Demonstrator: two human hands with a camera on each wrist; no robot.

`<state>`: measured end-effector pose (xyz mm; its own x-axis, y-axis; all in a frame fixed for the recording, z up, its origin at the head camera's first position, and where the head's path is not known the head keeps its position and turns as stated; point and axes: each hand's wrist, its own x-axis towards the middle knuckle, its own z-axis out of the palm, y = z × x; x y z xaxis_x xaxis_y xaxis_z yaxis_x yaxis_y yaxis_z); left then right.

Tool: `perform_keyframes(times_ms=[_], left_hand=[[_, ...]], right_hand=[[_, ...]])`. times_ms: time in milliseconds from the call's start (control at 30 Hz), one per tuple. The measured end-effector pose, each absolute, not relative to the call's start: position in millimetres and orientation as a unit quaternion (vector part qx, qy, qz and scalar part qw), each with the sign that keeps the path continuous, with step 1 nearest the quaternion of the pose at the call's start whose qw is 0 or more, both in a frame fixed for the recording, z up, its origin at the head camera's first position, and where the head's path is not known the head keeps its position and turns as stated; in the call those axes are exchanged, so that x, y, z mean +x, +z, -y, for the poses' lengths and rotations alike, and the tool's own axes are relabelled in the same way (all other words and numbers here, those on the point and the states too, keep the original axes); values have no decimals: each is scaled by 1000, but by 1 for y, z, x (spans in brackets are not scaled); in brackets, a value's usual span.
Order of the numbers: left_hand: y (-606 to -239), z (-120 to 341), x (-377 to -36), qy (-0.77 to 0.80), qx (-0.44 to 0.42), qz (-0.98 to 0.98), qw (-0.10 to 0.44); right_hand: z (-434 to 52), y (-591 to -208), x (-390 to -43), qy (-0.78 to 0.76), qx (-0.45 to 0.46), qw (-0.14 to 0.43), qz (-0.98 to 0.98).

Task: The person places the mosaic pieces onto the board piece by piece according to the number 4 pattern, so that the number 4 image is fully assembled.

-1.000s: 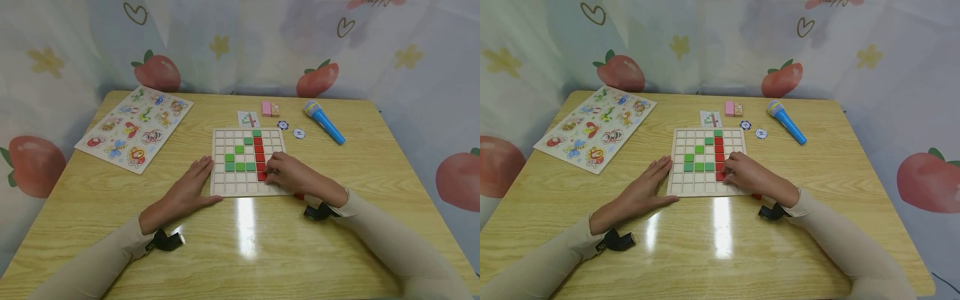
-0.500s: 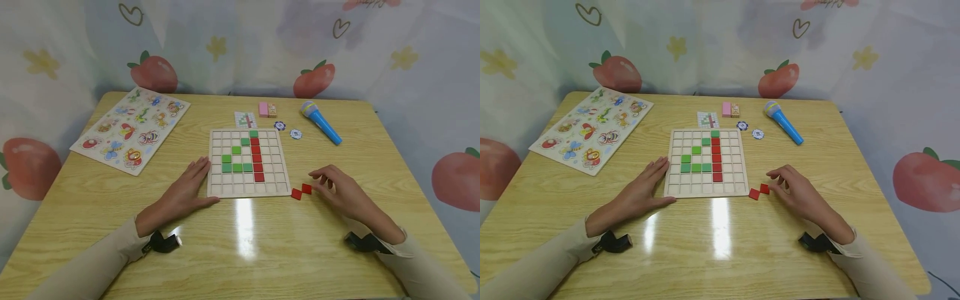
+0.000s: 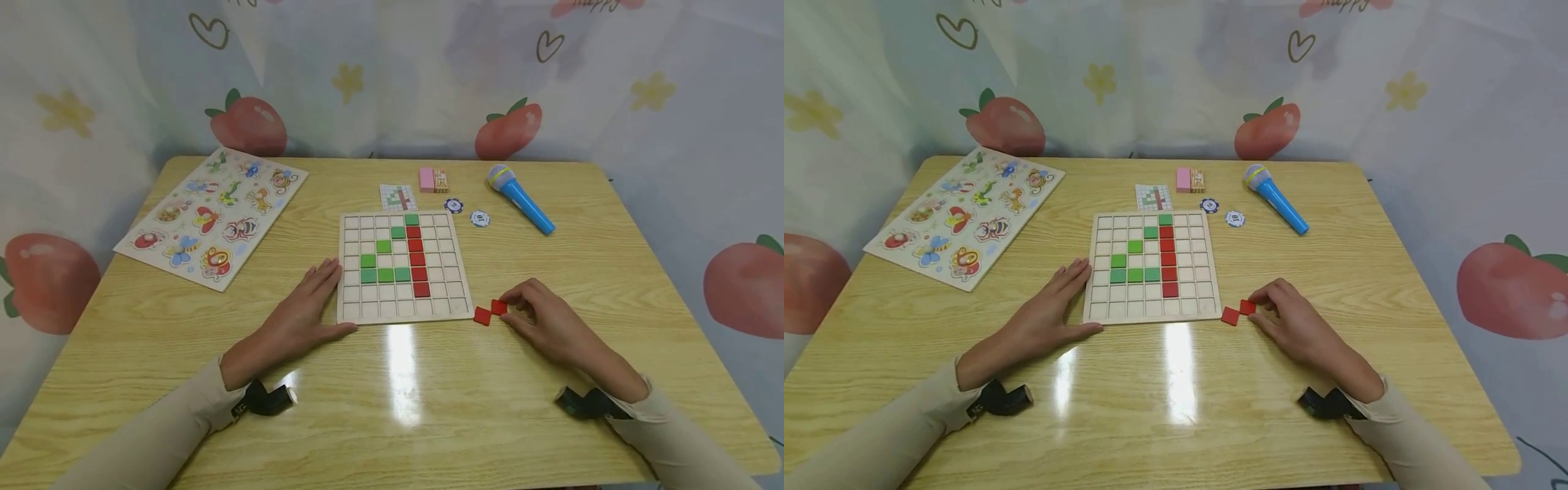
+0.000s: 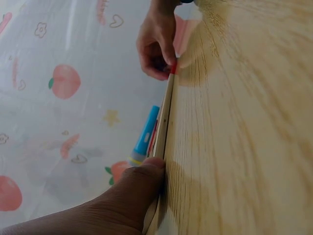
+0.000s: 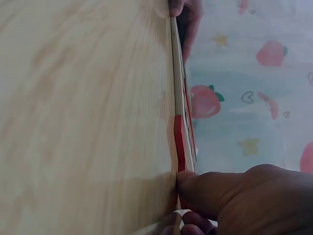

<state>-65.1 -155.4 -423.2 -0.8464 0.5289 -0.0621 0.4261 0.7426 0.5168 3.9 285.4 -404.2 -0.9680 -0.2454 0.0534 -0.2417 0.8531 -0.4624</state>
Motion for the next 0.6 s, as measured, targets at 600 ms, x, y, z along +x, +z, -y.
perform_keyframes(times_ms=[600], left_hand=[[-424,156,-65,244,260,-929,99]], right_hand=[[-273,-384,-12,-225,-196,-41,-954]])
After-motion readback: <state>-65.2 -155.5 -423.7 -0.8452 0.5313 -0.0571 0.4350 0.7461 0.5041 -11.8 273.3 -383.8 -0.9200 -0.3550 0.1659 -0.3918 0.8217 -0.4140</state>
